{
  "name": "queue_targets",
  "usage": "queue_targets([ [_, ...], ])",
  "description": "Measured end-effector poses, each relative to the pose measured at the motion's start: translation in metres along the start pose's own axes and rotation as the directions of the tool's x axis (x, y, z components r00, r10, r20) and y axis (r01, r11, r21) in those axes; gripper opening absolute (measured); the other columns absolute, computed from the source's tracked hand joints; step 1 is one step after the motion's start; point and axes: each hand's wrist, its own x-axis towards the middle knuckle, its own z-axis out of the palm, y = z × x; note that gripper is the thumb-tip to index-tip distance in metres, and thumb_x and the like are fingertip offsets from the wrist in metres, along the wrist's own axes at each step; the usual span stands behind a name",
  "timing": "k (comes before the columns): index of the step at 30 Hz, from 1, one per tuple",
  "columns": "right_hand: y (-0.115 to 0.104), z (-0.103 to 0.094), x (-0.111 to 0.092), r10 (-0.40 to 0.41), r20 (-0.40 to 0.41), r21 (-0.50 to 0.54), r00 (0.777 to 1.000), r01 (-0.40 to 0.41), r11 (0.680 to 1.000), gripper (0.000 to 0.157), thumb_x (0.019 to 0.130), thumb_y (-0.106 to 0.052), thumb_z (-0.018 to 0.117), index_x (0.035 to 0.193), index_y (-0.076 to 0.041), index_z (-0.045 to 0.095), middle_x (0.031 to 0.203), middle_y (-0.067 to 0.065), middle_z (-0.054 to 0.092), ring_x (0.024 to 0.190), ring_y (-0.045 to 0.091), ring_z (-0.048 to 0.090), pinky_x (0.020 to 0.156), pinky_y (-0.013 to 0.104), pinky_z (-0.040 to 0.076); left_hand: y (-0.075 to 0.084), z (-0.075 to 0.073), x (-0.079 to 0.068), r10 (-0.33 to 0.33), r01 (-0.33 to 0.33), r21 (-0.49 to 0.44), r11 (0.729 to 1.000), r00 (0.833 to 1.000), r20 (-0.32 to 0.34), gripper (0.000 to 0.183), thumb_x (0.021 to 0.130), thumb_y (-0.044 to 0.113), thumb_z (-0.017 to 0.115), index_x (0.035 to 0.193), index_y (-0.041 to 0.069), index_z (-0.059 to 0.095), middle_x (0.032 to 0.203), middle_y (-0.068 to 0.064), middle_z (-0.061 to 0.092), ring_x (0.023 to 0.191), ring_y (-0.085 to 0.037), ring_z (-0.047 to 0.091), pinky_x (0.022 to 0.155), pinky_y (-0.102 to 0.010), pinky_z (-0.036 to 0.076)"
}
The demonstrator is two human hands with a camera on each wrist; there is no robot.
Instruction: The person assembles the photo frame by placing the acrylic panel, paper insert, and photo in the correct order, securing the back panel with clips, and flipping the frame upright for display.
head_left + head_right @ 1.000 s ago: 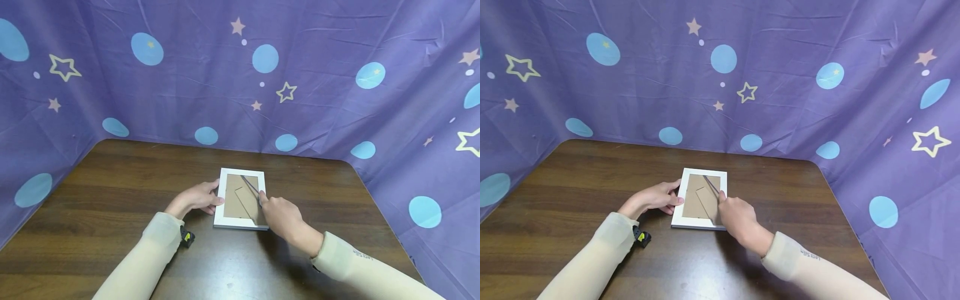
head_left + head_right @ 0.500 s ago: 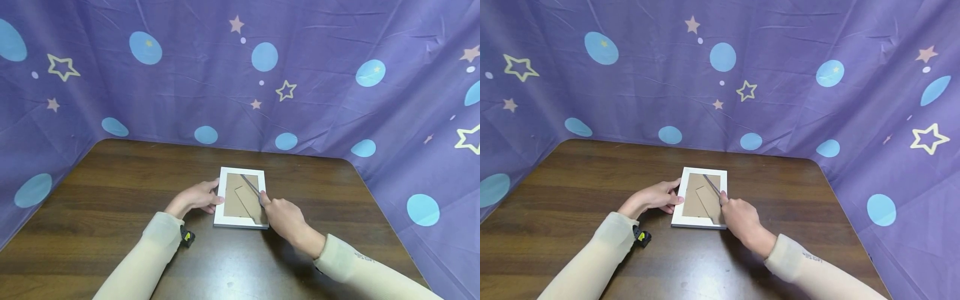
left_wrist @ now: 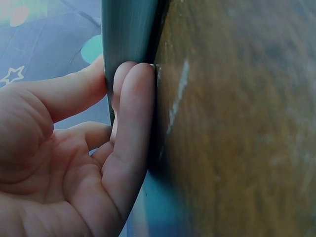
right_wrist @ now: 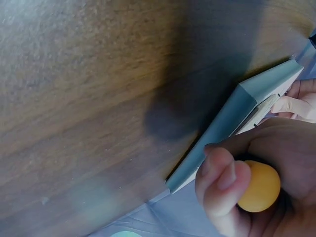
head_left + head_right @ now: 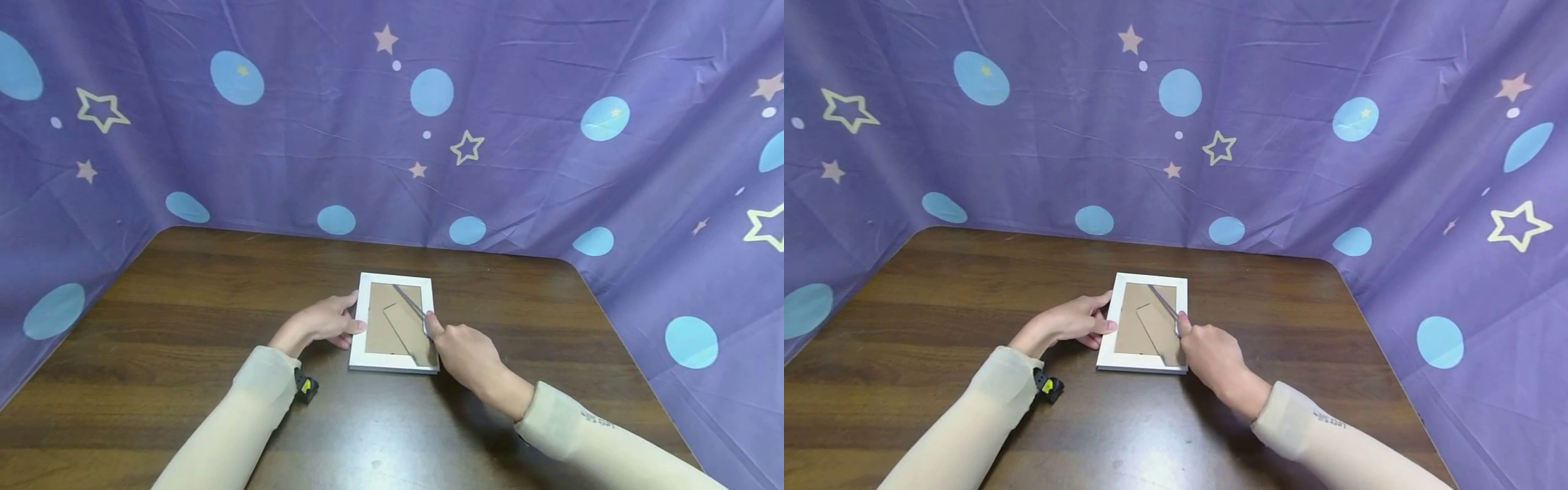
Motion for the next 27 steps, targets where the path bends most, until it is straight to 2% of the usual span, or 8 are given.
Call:
queue_targets([
  [12, 0.001, -0.003, 0.0, 0.007, -0.014, 0.032, 1.0, -0.006, 0.999, 0.045, 0.084, 0.008, 0.069, 0.128, -0.004, 0.068, 0.055, 0.011, 0.062, 0.047, 0.028, 0.065, 0.035, 0.039, 0.053, 0.0, 0.0, -0.001, -0.008, 0.008, -0.012, 1.0, 1.0, -0.003, 0.086, 0.103, 0.011, 0.07, 0.169, 0.001, 0.015, 0.089, -0.015, 0.059, 0.072, -0.019, 0.063, 0.07, -0.031, 0.067],
  [16, 0.005, -0.006, 0.001, 0.002, 0.065, 0.089, 0.998, -0.008, 0.996, 0.045, 0.087, 0.009, 0.066, 0.131, -0.002, 0.067, 0.057, 0.012, 0.061, 0.047, 0.027, 0.064, 0.034, 0.038, 0.053, -0.001, 0.001, 0.0, -0.014, 0.014, -0.028, 1.0, 1.0, 0.0, 0.087, 0.103, 0.01, 0.07, 0.169, 0.0, 0.014, 0.088, -0.015, 0.058, 0.071, -0.019, 0.062, 0.07, -0.031, 0.067],
  [20, 0.017, -0.009, 0.004, 0.003, 0.173, 0.16, 0.985, -0.031, 0.987, 0.041, 0.097, 0.001, 0.067, 0.137, -0.005, 0.065, 0.054, 0.009, 0.054, 0.044, 0.023, 0.056, 0.034, 0.037, 0.05, -0.001, 0.002, 0.0, -0.01, 0.011, -0.04, 0.999, 1.0, 0.003, 0.088, 0.103, 0.009, 0.071, 0.169, 0.0, 0.013, 0.087, -0.014, 0.058, 0.07, -0.019, 0.062, 0.07, -0.032, 0.067],
  [24, 0.03, -0.012, 0.008, -0.012, 0.217, 0.237, 0.976, -0.041, 0.971, 0.039, 0.101, -0.012, 0.072, 0.14, -0.008, 0.065, 0.052, 0.006, 0.048, 0.043, 0.022, 0.054, 0.036, 0.039, 0.05, -0.001, 0.001, 0.0, -0.014, 0.014, -0.04, 0.999, 1.0, 0.001, 0.089, 0.103, 0.009, 0.071, 0.169, 0.0, 0.013, 0.088, -0.014, 0.058, 0.07, -0.018, 0.062, 0.07, -0.031, 0.067],
  [27, 0.039, -0.014, 0.012, -0.017, 0.241, 0.302, 0.97, -0.059, 0.951, 0.039, 0.102, -0.014, 0.071, 0.14, -0.009, 0.065, 0.052, 0.004, 0.048, 0.046, 0.025, 0.057, 0.041, 0.043, 0.053, -0.001, 0.0, 0.001, -0.019, 0.019, -0.042, 0.999, 1.0, -0.002, 0.089, 0.103, 0.01, 0.071, 0.169, 0.0, 0.012, 0.088, -0.014, 0.058, 0.07, -0.018, 0.062, 0.07, -0.031, 0.067],
])
